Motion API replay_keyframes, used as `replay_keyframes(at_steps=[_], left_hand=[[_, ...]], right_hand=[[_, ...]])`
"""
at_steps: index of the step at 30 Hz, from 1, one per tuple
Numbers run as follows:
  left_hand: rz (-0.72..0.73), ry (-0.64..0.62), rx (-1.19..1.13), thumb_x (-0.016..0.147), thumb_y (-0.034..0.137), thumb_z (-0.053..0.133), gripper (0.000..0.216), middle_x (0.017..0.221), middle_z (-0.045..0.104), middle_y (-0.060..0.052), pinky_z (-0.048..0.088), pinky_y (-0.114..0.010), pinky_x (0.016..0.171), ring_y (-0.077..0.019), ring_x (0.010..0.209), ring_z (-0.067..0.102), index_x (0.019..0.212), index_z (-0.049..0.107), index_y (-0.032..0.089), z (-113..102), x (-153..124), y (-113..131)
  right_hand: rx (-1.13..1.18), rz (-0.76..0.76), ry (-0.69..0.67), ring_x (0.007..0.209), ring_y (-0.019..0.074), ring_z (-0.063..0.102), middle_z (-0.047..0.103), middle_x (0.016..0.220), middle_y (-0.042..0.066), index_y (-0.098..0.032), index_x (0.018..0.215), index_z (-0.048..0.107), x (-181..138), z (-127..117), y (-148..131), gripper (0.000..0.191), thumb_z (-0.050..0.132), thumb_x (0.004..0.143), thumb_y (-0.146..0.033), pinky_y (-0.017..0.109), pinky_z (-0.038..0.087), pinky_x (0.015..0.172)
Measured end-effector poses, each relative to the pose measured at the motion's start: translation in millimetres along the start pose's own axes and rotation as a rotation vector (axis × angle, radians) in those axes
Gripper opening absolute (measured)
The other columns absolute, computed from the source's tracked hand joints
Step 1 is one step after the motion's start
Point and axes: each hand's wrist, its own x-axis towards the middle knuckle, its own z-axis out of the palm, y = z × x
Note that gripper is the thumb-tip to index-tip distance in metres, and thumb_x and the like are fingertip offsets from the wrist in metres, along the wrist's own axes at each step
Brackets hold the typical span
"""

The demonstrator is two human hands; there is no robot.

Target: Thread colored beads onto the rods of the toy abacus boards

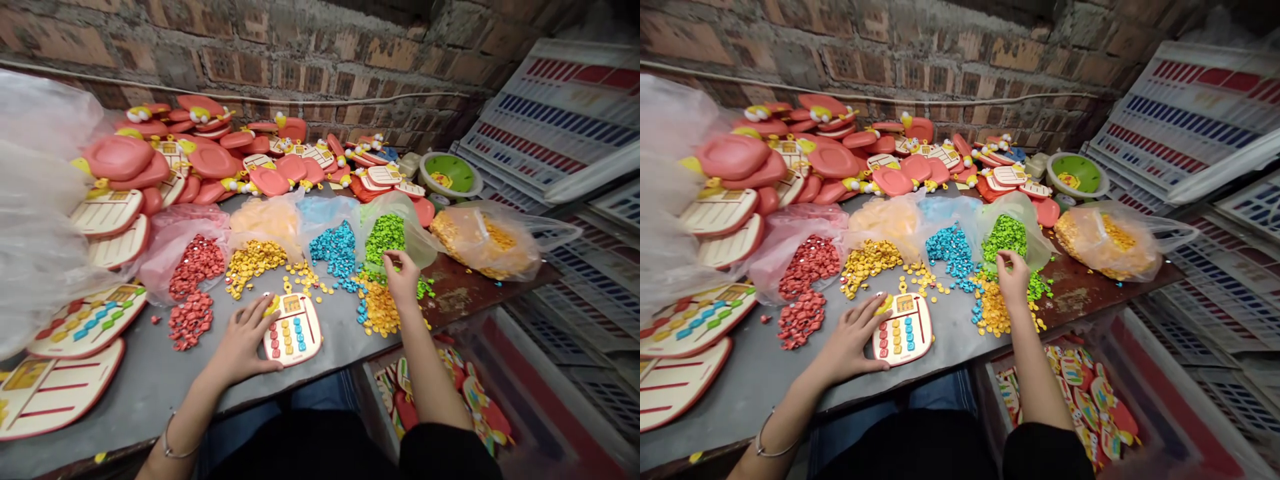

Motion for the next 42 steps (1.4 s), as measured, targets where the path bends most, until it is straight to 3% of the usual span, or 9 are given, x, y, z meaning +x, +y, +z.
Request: replay_keyframes(at_steps=[4, 7, 10, 16, 20, 24, 32, 37, 42], left_hand=[[-0.031, 0.000, 0.031, 0.067, 0.080, 0.060, 0.094, 0.157, 0.025, -0.016, 0.025, -0.054, 0.106, -0.0389, 0.140, 0.027, 0.140, 0.046, 0.024, -1, 0, 0], [-0.050, -0.006, 0.034, 0.066, 0.080, 0.062, 0.095, 0.157, 0.025, -0.016, 0.025, -0.054, 0.106, -0.0387, 0.140, 0.027, 0.140, 0.046, 0.024, -2, 0, 0], [-0.060, -0.016, 0.025, 0.066, 0.077, 0.065, 0.094, 0.157, 0.023, -0.016, 0.024, -0.053, 0.107, -0.0380, 0.141, 0.026, 0.141, 0.045, 0.024, -3, 0, 0], [-0.064, -0.025, 0.006, 0.067, 0.076, 0.064, 0.094, 0.158, 0.022, -0.017, 0.023, -0.052, 0.107, -0.0378, 0.141, 0.024, 0.141, 0.045, 0.022, -4, 1, 1], [-0.051, -0.006, -0.007, 0.067, 0.079, 0.061, 0.094, 0.158, 0.022, -0.017, 0.023, -0.052, 0.107, -0.0380, 0.141, 0.024, 0.141, 0.045, 0.023, 0, 0, -1], [-0.030, 0.031, -0.014, 0.069, 0.080, 0.058, 0.095, 0.158, 0.022, -0.016, 0.022, -0.052, 0.107, -0.0390, 0.140, 0.024, 0.143, 0.042, 0.024, 4, -1, -4], [-0.020, 0.032, 0.013, 0.071, 0.082, 0.053, 0.095, 0.158, 0.020, -0.017, 0.022, -0.052, 0.106, -0.0389, 0.141, 0.023, 0.144, 0.042, 0.022, 6, -2, -5], [-0.034, 0.015, 0.013, 0.072, 0.081, 0.053, 0.093, 0.158, 0.020, -0.017, 0.023, -0.051, 0.106, -0.0379, 0.142, 0.022, 0.142, 0.043, 0.021, 3, -1, -3], [-0.042, 0.010, 0.004, 0.070, 0.081, 0.055, 0.094, 0.158, 0.022, -0.016, 0.021, -0.050, 0.107, -0.0370, 0.142, 0.022, 0.143, 0.042, 0.024, 3, -1, -2]], right_hand=[[-0.429, 0.009, -0.232, 0.117, 0.0353, 0.049, 0.057, 0.121, 0.019, -0.016, 0.121, 0.063, 35, 18, 42, 0.043, 0.063, 0.080, -0.027, 0.052, 0.038, 0.098], [-0.560, -0.034, -0.319, 0.115, 0.0353, 0.048, 0.054, 0.121, 0.021, -0.014, 0.122, 0.063, 38, 38, 57, 0.042, 0.056, 0.082, -0.021, 0.050, 0.037, 0.098], [-0.558, -0.084, -0.268, 0.104, 0.0326, 0.050, 0.055, 0.111, 0.019, -0.011, 0.108, 0.068, 36, 46, 65, 0.032, 0.051, 0.082, -0.018, 0.046, 0.040, 0.092], [-0.325, -0.057, -0.209, 0.091, 0.0272, 0.052, 0.055, 0.089, 0.010, -0.017, 0.089, 0.067, 44, 33, 73, 0.020, 0.050, 0.081, -0.025, 0.041, 0.043, 0.085], [-0.174, -0.015, -0.067, 0.092, 0.0260, 0.053, 0.060, 0.090, 0.009, -0.018, 0.089, 0.061, 48, 24, 59, 0.020, 0.047, 0.084, -0.032, 0.041, 0.043, 0.086], [-0.020, -0.032, -0.017, 0.090, 0.0239, 0.056, 0.059, 0.090, 0.007, -0.019, 0.097, 0.058, 23, 17, 27, 0.024, 0.044, 0.089, -0.038, 0.039, 0.045, 0.084], [0.138, -0.069, -0.328, 0.095, 0.0234, 0.057, 0.061, 0.094, 0.007, -0.022, 0.092, 0.061, -76, 39, -38, 0.018, 0.047, 0.094, -0.034, 0.037, 0.047, 0.085], [0.115, -0.068, -0.546, 0.105, 0.0243, 0.055, 0.061, 0.106, 0.008, -0.025, 0.107, 0.066, -81, 43, -44, 0.022, 0.049, 0.095, -0.032, 0.042, 0.044, 0.094], [0.053, -0.121, -0.546, 0.102, 0.0236, 0.053, 0.056, 0.103, 0.007, -0.029, 0.123, 0.063, -77, 38, -45, 0.033, 0.051, 0.092, -0.029, 0.043, 0.045, 0.093]])
